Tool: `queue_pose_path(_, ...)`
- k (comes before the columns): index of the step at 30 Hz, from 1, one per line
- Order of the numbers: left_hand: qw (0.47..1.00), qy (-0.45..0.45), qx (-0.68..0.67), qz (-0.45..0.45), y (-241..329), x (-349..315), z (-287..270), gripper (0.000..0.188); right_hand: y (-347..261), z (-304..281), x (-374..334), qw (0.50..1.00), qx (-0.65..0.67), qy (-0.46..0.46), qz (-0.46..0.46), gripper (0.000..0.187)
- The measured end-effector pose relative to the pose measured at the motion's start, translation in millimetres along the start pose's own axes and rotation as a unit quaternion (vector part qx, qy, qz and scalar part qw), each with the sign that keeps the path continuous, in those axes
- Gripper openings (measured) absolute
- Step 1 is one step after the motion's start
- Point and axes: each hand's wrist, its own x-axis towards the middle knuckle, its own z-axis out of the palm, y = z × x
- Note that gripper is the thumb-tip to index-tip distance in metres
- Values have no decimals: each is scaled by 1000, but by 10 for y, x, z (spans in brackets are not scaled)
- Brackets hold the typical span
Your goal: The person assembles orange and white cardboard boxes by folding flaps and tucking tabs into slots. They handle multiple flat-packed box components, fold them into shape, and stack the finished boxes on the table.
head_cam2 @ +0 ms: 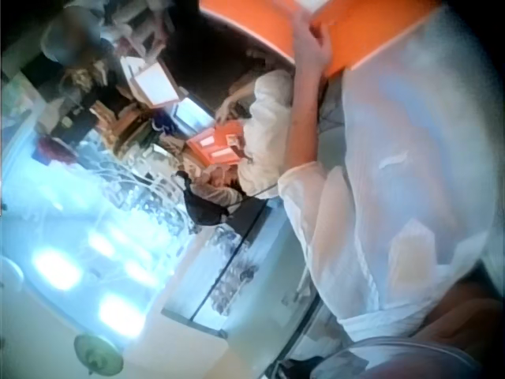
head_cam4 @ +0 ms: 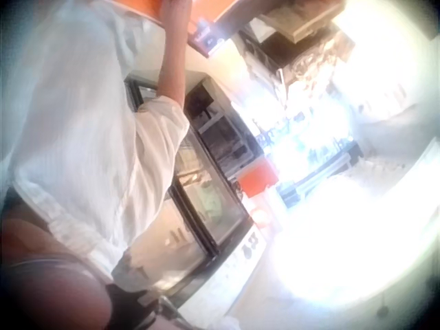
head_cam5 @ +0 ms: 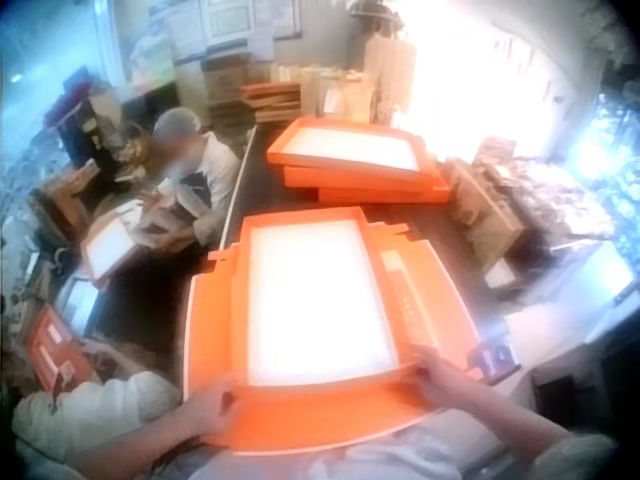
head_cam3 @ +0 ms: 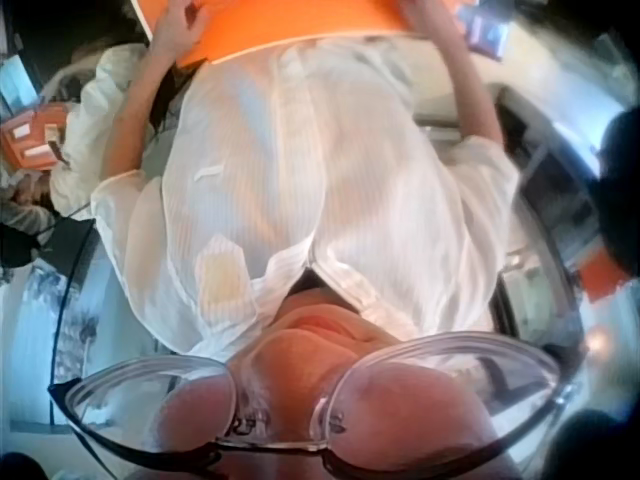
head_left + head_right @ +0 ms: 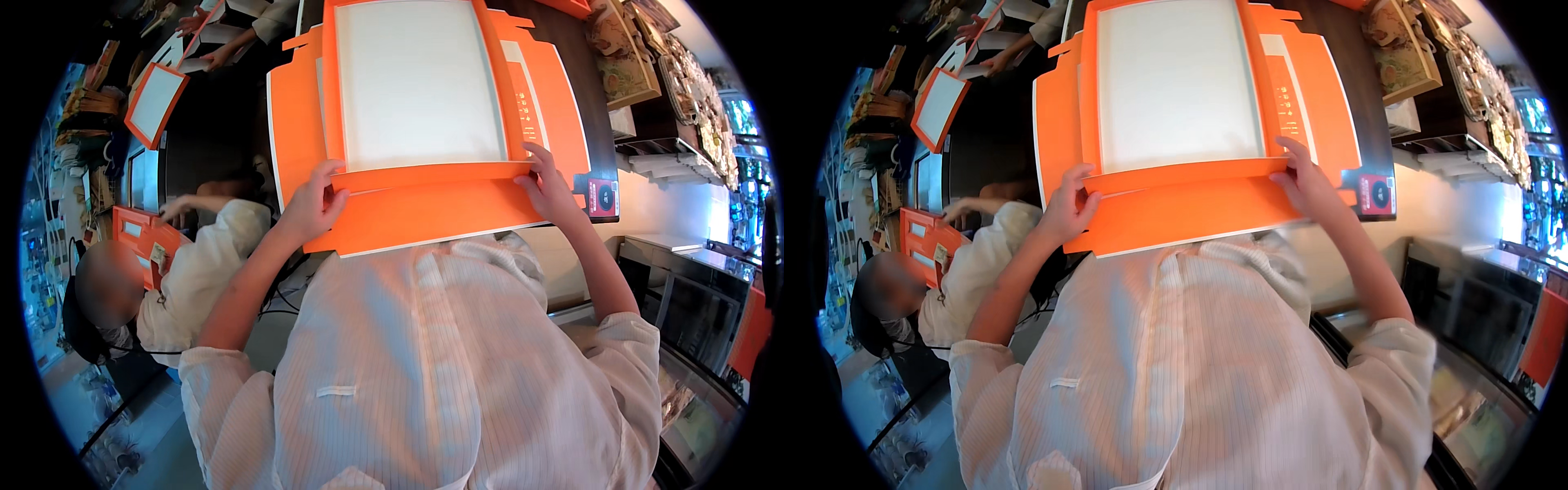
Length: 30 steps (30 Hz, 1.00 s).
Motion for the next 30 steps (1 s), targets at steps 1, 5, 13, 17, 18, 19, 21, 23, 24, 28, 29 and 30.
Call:
queue_pose_path(1,1000,3,-4,-10,-4,34,10,40,-49,15,44,999,-39,-1,34,63)
queue_pose_path(5,998,30,-24,-50,21,174,49,25,59,109,57,992,-117,38,37,55)
queue_pose_path(13,990,-24,-18,-135,278,405,-96,16,151,182,-24,991,-79,108,21,24)
queue_pose_path(17,982,-59,13,-179,397,520,-148,16,-3,165,70,988,-113,101,-34,27)
queue_pose_path(18,978,-70,21,-195,418,532,-137,16,-77,214,79,985,-115,121,-44,28)
queue_pose_path(19,977,-71,32,-200,431,554,-123,15,-62,239,94,983,-130,124,-46,30)
queue_pose_path(21,973,-73,55,-212,453,576,-87,14,-32,295,104,978,-160,127,-48,34)
queue_pose_path(23,975,-47,78,-201,470,543,-40,13,-93,392,115,959,-222,169,-50,38)
queue_pose_path(24,976,-34,88,-196,475,526,-6,12,-128,432,131,947,-253,189,-51,39)
queue_pose_path(28,977,32,119,-176,541,470,96,13,-269,461,220,888,-351,276,-104,43)
queue_pose_path(29,977,49,151,-142,494,463,132,13,-262,463,224,889,-358,262,-115,41)
queue_pose_path(30,975,68,183,-104,496,474,140,13,-266,449,240,888,-365,249,-127,39)
